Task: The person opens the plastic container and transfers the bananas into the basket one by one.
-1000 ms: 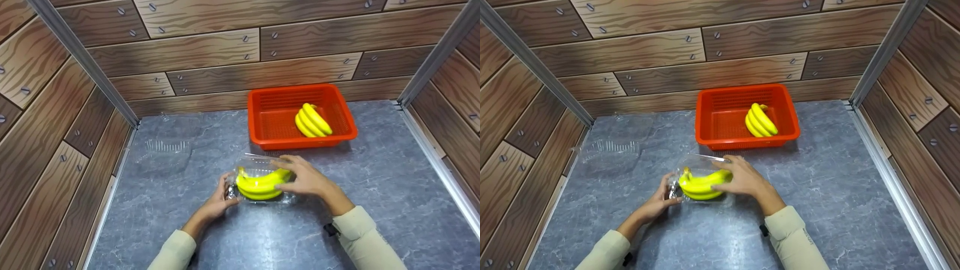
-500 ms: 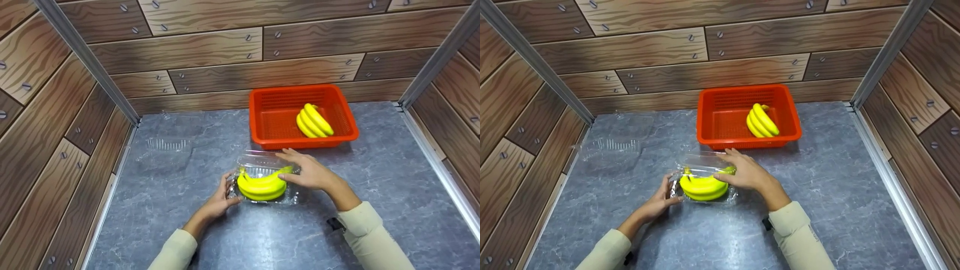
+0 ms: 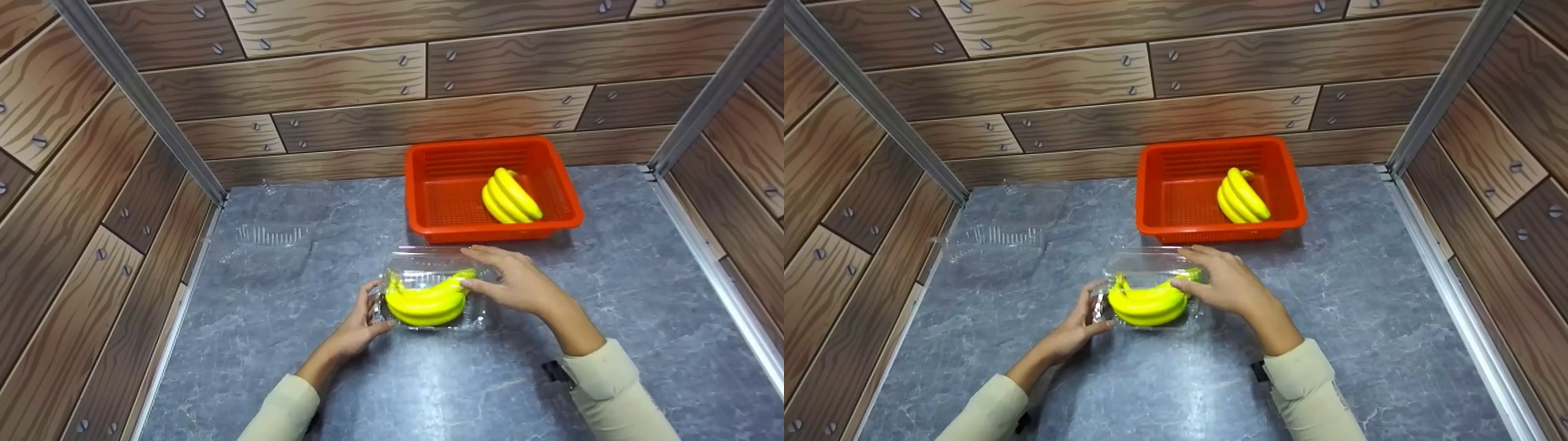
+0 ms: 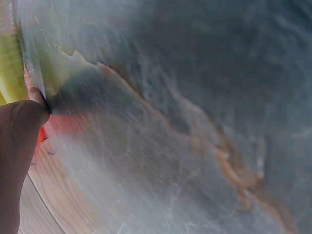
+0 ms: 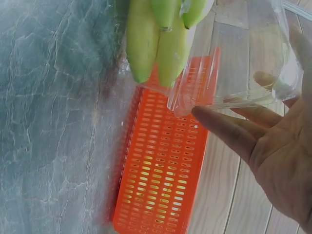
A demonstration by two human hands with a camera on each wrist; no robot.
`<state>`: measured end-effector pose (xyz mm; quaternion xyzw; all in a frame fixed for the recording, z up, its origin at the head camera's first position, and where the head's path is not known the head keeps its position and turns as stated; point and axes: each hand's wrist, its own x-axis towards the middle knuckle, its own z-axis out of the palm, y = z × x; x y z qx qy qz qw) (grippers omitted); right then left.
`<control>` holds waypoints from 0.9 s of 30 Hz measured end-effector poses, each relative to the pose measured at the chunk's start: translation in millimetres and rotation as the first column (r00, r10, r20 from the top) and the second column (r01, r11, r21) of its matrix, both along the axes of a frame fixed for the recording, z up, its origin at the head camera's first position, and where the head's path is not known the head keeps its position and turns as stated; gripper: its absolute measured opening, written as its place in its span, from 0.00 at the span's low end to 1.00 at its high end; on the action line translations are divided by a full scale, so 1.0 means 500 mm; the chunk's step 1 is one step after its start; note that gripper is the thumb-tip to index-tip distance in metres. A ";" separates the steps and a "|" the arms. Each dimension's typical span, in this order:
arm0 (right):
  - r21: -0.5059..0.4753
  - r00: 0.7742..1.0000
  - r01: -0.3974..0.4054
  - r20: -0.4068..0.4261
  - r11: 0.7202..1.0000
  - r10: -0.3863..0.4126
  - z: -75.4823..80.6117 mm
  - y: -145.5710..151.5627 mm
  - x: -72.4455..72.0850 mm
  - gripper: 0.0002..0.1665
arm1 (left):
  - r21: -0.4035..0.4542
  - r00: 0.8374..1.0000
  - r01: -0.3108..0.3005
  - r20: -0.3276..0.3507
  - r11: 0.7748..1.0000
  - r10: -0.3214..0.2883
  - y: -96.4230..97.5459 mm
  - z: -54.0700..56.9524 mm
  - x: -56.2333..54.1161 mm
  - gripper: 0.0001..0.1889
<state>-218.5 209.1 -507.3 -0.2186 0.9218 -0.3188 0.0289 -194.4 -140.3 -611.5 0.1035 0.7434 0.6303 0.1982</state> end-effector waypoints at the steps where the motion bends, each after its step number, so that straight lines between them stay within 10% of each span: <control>1: -0.020 1.000 -0.001 -0.023 1.000 0.000 0.000 -0.001 -0.001 0.39 | -0.003 1.000 -0.003 -0.002 1.000 0.002 0.000 0.001 0.001 0.44; 12: -0.257 0.946 -0.028 -0.319 0.966 -0.057 -0.011 -0.021 -0.024 0.26 | -0.024 0.999 -0.046 -0.011 0.999 0.045 -0.001 0.007 0.007 0.43; 27: -0.533 0.951 0.109 -0.189 0.839 -0.243 -0.014 -0.057 -0.053 0.35 | -0.104 0.996 0.015 -0.091 0.995 -0.024 -0.028 0.006 0.010 0.52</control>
